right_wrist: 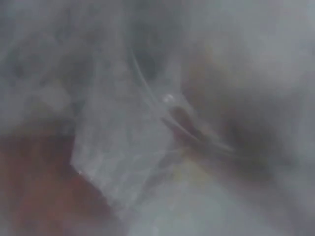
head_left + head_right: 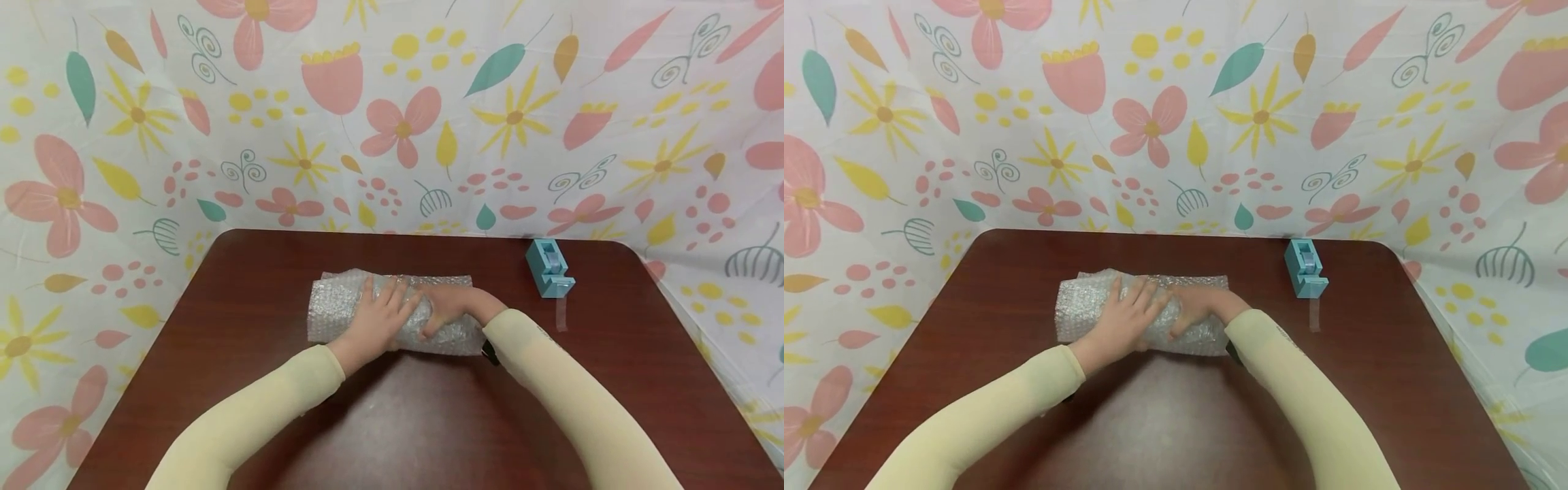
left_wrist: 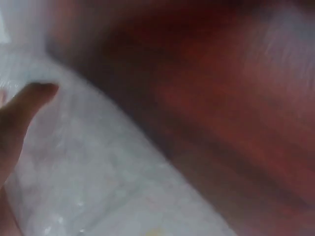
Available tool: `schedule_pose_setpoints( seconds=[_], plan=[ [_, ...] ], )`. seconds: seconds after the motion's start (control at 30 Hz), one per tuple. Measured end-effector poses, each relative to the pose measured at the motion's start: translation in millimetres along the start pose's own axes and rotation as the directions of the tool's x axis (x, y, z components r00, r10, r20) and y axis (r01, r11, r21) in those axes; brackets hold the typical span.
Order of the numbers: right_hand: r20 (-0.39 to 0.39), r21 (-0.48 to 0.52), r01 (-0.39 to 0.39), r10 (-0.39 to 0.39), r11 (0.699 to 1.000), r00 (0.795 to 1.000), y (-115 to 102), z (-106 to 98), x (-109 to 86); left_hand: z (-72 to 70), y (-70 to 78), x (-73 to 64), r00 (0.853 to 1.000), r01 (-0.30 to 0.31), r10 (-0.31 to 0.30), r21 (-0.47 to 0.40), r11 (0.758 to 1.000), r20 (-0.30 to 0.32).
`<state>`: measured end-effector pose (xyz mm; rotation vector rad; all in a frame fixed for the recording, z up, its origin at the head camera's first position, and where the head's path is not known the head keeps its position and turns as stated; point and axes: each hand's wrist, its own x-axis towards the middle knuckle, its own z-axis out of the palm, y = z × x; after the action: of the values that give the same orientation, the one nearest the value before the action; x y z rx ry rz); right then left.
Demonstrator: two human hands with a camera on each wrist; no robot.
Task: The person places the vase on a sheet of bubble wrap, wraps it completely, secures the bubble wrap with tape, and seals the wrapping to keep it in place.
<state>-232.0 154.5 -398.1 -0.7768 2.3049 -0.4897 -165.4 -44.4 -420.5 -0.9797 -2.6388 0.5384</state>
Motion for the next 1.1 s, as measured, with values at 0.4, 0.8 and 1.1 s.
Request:
schedule_pose_setpoints(
  seconds=[0.4,0.8,1.1],
  plan=[
    [0.129,0.139,-0.030,0.012,0.990,0.992,13,-12,8.7,10.1,8.0,4.3,0.996,0.029,-0.019,0.112,0.993,-0.086],
    [0.136,0.085,-0.118,0.106,0.989,0.985,17,-17,11.9,14.5,6.6,12.2,0.989,0.063,-0.048,0.106,0.992,-0.140],
    [0.176,0.070,-0.136,0.122,0.988,0.977,15,-23,9.8,14.3,3.1,15.0,0.993,0.025,-0.014,0.095,0.995,-0.117]
  ],
)
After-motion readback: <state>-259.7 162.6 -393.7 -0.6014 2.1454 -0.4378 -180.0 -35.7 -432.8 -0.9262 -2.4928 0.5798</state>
